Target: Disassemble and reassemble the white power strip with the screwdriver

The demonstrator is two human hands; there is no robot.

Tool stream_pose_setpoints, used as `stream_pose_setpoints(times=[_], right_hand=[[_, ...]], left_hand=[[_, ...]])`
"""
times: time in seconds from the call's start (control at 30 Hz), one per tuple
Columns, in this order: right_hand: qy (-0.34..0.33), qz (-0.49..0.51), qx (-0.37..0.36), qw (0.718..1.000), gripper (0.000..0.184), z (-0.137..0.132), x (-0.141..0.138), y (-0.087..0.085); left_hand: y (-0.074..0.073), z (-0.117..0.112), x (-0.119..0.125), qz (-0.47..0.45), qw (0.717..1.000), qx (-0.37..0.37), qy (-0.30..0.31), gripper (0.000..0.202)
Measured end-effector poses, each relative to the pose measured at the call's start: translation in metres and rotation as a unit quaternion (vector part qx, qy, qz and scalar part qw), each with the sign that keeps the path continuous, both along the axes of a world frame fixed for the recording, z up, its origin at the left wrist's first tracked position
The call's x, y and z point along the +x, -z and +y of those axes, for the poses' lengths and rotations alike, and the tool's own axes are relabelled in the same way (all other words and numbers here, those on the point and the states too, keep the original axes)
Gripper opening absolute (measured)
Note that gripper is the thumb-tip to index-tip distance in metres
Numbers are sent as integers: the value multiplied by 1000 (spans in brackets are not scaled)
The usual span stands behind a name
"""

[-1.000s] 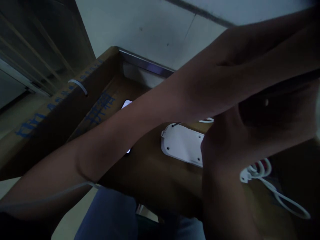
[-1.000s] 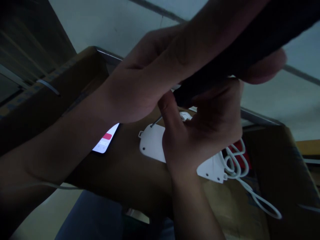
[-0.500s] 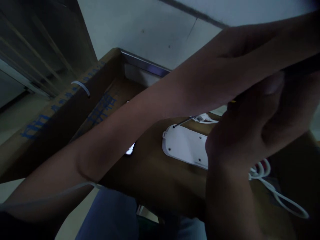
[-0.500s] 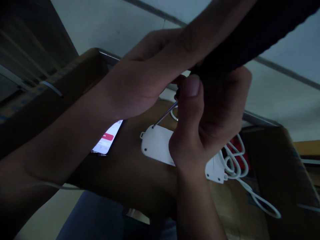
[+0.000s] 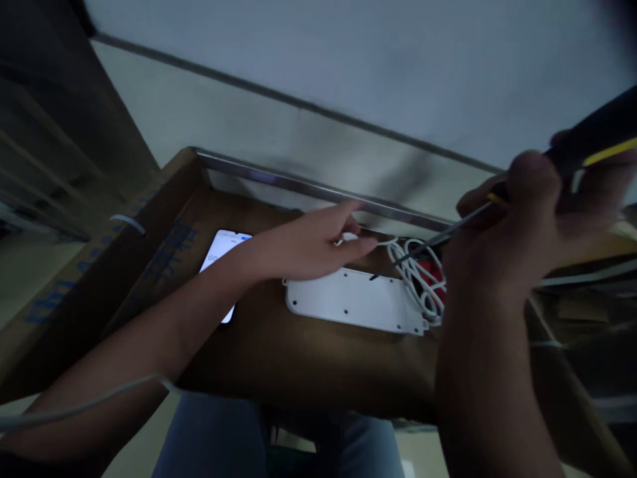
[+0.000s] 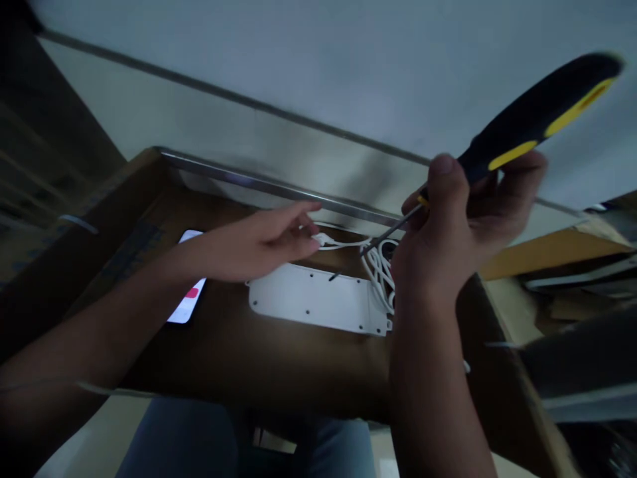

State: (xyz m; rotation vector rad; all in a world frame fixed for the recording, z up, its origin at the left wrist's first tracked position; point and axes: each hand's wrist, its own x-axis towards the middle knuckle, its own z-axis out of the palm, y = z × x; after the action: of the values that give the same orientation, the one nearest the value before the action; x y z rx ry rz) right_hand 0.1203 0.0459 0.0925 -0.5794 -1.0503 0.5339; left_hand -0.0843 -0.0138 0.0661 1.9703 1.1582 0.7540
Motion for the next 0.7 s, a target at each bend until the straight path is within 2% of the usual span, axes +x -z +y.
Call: stream_pose_setpoints(times=[0.07,0.13,0.23,0.33,0.4,0.47,0.63,0.7], right_hand=[[8,35,-41,999,21,13,22,9],[2,98,-125,987,20,19,38,19],[-42,156,-219,962,10,20,51,25],[-76,159,-240,955,6,19,57,23],[-104,150,-256,949,15,18,57,21],[-133,142,-275,941,23,19,56,21],[-173,135,-335,916,29,24,57,29],[-151,119,-320,928,31,25,60,35]], left_hand=[[6,-10,12,112,992,45,29,71],[15,-20,26,212,973,79,54,92],[31,-30,45,295,947,101,71,104],[43,-30,54,320,938,119,55,100],[46,-26,54,322,939,112,45,97],[47,-22,51,318,941,102,49,95],[46,-14,46,314,944,92,48,101],[44,-15,48,318,944,81,46,103]])
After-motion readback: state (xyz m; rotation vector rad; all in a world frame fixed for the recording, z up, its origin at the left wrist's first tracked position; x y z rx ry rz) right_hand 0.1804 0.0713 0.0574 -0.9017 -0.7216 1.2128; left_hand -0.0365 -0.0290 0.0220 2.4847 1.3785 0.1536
